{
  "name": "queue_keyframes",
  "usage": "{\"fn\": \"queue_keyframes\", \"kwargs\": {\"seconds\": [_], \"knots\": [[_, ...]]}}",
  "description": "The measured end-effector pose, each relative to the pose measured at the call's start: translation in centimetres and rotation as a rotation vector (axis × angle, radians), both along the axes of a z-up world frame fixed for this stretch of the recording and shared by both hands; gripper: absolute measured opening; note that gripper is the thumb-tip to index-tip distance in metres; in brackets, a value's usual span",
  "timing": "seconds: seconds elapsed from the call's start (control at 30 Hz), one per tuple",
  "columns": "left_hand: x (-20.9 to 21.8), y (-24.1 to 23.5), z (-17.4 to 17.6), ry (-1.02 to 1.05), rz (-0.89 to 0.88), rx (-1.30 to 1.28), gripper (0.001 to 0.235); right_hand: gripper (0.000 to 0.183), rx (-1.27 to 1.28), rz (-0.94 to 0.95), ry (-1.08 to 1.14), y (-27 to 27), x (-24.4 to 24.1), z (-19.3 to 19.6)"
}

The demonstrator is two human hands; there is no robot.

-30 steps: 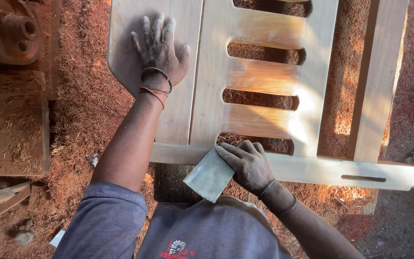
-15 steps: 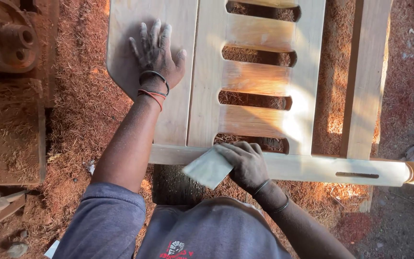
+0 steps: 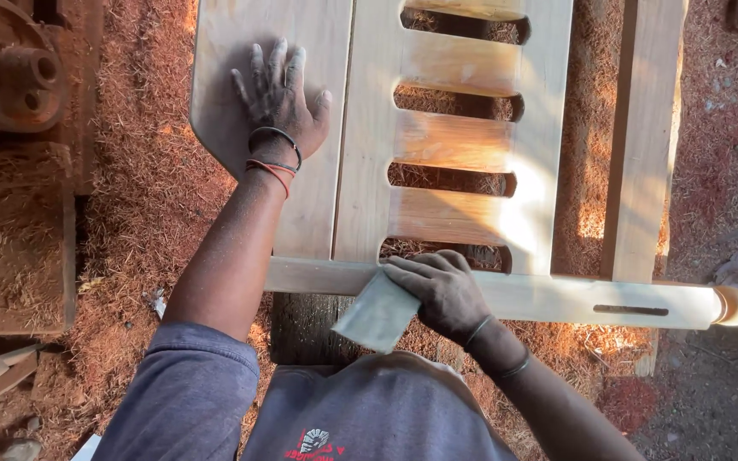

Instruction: The person sands a wooden headboard using a sanding block. They smooth the flat surfaces, the edges, and the curved finial at the top of the post. The person also sands the inside of the cutouts and the side edges of the headboard.

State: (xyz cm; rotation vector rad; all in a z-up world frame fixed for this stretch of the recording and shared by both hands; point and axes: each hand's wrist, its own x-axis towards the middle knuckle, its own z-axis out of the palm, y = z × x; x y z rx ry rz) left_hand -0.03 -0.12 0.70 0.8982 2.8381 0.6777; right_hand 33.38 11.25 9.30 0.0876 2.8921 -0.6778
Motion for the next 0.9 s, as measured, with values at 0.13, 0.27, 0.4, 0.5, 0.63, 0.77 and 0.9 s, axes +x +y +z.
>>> {"fn": "queue_keyframes", "kwargs": {"seconds": [0.13,0.27,0.4,0.5,0.63,0.77,0.9], "knots": [[0.1,0.1,0.2,0.008,-0.003,0.009,0.076,0.058,0.110,0.006,-0.153,3.0,1.4,-0.3],[0.0,0.1,-0.1,0.000,0.003,0.009,0.075,0.060,0.131,0.075,-0.179,1.0,0.0,0.2],[0.0,0.0,-0.3,0.004,0.003,0.004,0.076,0.061,0.097,0.158,-0.042,-0.2,0.1,1.3],[-0.2,0.2,-0.4,0.011,-0.001,0.007,0.076,0.059,0.153,0.173,-0.010,0.9,1.6,1.3],[-0.1,0.3,-0.3,0.014,0.009,0.006,0.075,0.057,0.196,0.193,0.030,0.3,1.3,0.6],[0.0,0.0,-0.3,0.010,0.003,-0.007,0.075,0.055,0.131,0.195,0.078,-0.6,1.1,0.0],[-0.1,0.2,-0.4,0.010,-0.006,0.002,0.076,0.053,0.169,0.189,0.089,1.6,3.5,0.3]]}}
